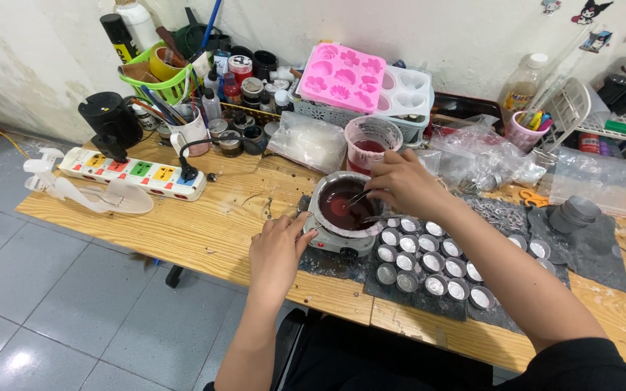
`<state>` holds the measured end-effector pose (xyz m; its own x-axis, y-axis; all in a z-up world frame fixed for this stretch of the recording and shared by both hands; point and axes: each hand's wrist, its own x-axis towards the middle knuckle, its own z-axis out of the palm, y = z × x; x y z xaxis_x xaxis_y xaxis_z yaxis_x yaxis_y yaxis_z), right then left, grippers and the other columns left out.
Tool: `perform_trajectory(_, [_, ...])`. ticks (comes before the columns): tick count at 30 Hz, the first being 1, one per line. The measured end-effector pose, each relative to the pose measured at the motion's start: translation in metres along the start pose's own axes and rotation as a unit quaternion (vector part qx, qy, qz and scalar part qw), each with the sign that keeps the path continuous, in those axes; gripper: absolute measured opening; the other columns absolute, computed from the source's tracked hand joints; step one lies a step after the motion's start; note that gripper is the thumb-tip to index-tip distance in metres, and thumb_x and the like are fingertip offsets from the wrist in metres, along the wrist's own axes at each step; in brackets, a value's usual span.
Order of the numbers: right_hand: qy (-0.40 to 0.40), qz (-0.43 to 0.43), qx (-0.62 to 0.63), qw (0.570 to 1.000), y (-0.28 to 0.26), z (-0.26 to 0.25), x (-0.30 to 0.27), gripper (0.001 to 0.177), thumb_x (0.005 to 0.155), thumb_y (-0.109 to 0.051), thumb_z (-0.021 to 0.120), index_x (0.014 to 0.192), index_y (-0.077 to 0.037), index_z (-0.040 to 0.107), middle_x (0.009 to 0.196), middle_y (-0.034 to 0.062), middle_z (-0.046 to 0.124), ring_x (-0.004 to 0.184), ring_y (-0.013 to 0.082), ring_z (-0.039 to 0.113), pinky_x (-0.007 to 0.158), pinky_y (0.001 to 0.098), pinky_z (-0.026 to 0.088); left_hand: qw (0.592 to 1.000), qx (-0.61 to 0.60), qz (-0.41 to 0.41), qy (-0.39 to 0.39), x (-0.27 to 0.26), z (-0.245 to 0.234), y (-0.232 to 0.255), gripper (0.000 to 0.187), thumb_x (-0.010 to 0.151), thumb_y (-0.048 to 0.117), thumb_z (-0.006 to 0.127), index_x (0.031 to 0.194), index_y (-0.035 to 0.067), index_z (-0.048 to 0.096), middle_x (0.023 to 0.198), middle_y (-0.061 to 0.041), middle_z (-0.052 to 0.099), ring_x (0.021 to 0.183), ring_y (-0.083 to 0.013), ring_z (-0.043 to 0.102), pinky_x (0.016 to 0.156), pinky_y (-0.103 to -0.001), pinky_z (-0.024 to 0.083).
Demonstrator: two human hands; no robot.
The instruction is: Stirring and preparing melted wax for candle making.
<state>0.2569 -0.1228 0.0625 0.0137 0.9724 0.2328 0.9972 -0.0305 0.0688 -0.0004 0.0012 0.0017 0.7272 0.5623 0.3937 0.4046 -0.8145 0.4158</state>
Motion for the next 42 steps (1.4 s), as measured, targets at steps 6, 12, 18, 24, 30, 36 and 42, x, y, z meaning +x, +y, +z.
perform_trajectory(6, [0.075,-0.017,0.058,0.995,0.005,0.011,-0.006,0.015,0.081,-0.021,0.078,0.094,-0.015,0.081,0.094,-0.0048,0.069,0.101,0.0196,0.054,0.089,0.0395,0.034,1.0,-0.006,0.001,0.002,0.001,0.001,-0.002,0.046,0.09,0.042,0.068,0.127,0.016,0.072,0.093,-0.003,0.069,0.091,-0.0243,0.063,0.074,-0.043,0.049])
perform_trajectory(12, [0.116,0.012,0.093,0.989,0.009,0.004,-0.017,0.015,0.084,-0.022,0.078,0.096,-0.013,0.08,0.091,-0.0047,0.069,0.095,0.0199,0.053,0.09,0.0381,0.034,1.0,0.002,-0.004,-0.012,0.002,0.003,-0.003,0.047,0.09,0.043,0.068,0.128,0.016,0.071,0.093,-0.003,0.069,0.091,-0.024,0.063,0.073,-0.042,0.049])
perform_trajectory(18, [0.127,0.023,-0.025,0.991,0.007,-0.011,-0.027,0.016,0.087,-0.023,0.076,0.099,-0.014,0.081,0.084,-0.0027,0.064,0.091,0.0203,0.051,0.091,0.0399,0.034,1.0,0.009,-0.003,-0.011,0.001,0.0,0.0,0.046,0.09,0.042,0.067,0.128,0.016,0.071,0.095,-0.003,0.069,0.091,-0.0239,0.063,0.074,-0.043,0.049])
perform_trajectory(24, [0.131,0.009,-0.087,0.988,0.003,-0.018,-0.033,0.015,0.089,-0.025,0.073,0.099,-0.015,0.079,0.089,-0.004,0.063,0.095,0.0196,0.052,0.094,0.0407,0.034,0.999,0.01,-0.016,-0.028,0.001,0.002,0.0,0.047,0.091,0.043,0.067,0.128,0.015,0.07,0.095,-0.003,0.069,0.091,-0.0233,0.063,0.076,-0.043,0.05])
perform_trajectory(30, [0.013,0.007,-0.156,0.988,-0.007,-0.029,-0.029,0.015,0.082,-0.024,0.073,0.096,-0.019,0.078,0.089,-0.0065,0.064,0.1,0.0172,0.054,0.098,0.0421,0.034,1.0,0.008,-0.005,-0.008,0.001,0.0,0.001,0.045,0.09,0.042,0.068,0.127,0.016,0.071,0.093,-0.003,0.069,0.091,-0.0239,0.062,0.075,-0.042,0.05])
perform_trajectory(36, [0.022,0.04,-0.097,0.994,-0.012,-0.029,-0.013,0.023,0.088,-0.033,0.072,0.1,-0.014,0.079,0.096,-0.0022,0.068,0.1,0.0193,0.055,0.098,0.0476,0.033,1.0,0.009,-0.002,0.0,0.001,0.0,0.002,0.045,0.089,0.041,0.069,0.126,0.016,0.072,0.093,-0.003,0.069,0.09,-0.0239,0.062,0.074,-0.042,0.05])
perform_trajectory(42, [-0.036,0.071,-0.007,0.997,-0.023,-0.016,0.008,0.02,0.085,-0.03,0.074,0.093,-0.012,0.079,0.098,0.0002,0.069,0.108,0.0206,0.055,0.096,0.0469,0.033,1.0,0.0,0.002,0.011,0.0,0.002,0.001,0.045,0.089,0.041,0.07,0.126,0.015,0.072,0.094,-0.003,0.069,0.09,-0.0234,0.063,0.074,-0.042,0.05])
